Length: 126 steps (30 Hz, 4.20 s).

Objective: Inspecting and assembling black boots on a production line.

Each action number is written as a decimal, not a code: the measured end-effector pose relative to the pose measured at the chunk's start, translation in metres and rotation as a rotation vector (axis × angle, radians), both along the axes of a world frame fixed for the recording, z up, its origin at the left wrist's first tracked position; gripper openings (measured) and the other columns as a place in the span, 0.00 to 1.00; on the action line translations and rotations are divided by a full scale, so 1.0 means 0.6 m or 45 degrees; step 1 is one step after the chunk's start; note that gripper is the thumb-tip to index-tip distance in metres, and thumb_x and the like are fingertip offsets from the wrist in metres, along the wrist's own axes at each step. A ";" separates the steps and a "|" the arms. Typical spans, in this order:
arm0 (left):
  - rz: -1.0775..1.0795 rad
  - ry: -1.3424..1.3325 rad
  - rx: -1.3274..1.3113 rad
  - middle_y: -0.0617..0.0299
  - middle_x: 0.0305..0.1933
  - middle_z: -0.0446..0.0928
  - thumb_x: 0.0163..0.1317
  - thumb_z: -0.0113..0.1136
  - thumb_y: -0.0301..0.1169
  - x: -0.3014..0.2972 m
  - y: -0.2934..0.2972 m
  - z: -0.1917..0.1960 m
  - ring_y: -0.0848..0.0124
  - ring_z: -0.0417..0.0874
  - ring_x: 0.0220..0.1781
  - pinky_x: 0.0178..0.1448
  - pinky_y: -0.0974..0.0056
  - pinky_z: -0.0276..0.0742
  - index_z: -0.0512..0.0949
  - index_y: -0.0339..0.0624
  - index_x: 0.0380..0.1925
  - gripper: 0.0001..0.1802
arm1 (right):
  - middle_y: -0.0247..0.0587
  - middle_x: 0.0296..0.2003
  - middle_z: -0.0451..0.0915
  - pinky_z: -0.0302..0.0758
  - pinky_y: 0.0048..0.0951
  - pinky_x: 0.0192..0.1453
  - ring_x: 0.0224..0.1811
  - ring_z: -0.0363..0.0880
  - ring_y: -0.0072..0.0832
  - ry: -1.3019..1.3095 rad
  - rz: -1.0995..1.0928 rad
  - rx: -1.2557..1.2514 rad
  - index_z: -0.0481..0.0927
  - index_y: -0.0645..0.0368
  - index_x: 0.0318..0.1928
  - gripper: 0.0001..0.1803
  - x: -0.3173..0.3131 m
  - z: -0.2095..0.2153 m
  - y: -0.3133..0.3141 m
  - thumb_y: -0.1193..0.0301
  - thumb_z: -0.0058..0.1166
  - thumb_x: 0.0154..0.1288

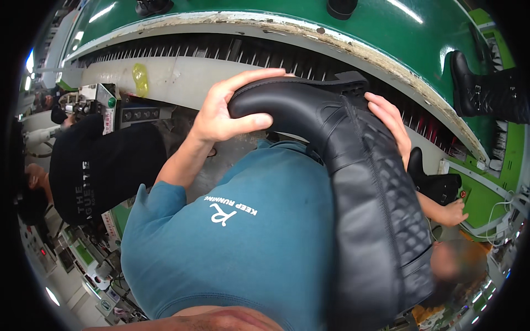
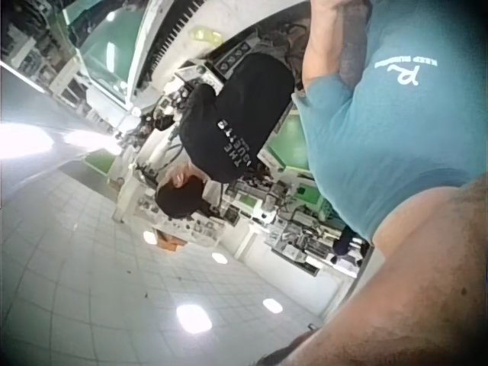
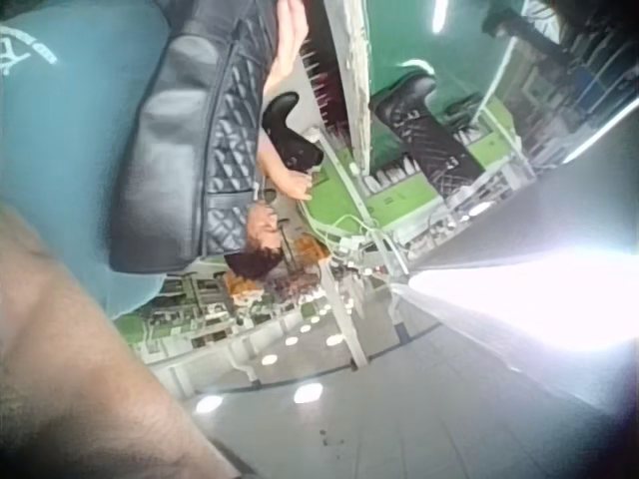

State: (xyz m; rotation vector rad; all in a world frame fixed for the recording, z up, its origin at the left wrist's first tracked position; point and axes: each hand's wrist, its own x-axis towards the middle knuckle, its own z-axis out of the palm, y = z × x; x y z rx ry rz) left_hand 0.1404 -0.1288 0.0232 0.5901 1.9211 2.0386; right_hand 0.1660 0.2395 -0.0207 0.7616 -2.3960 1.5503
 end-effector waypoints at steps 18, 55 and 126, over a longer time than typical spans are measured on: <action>-0.164 0.449 0.619 0.38 0.49 0.91 0.48 0.92 0.31 -0.045 0.136 -0.006 0.46 0.93 0.59 0.76 0.34 0.78 0.81 0.30 0.54 0.36 | 0.40 0.58 0.85 0.78 0.31 0.66 0.56 0.83 0.27 -0.951 -0.380 -0.686 0.80 0.67 0.70 0.33 0.016 -0.076 -0.072 0.48 0.41 0.92; -0.096 0.498 0.378 0.39 0.48 0.90 0.57 0.84 0.23 -0.012 0.211 0.011 0.49 0.93 0.57 0.75 0.39 0.79 0.80 0.33 0.52 0.26 | 0.29 0.47 0.85 0.81 0.30 0.64 0.51 0.83 0.19 -0.154 -0.258 -0.794 0.83 0.54 0.59 0.41 0.053 0.029 -0.065 0.69 0.93 0.42; -0.010 0.056 0.715 0.55 0.65 0.85 0.50 0.91 0.23 0.042 0.203 -0.069 0.63 0.85 0.66 0.72 0.56 0.82 0.77 0.33 0.70 0.46 | 0.47 0.55 0.79 0.78 0.33 0.62 0.56 0.79 0.29 0.148 -0.408 -0.915 0.71 0.72 0.68 0.47 0.011 0.146 -0.127 0.34 0.52 0.79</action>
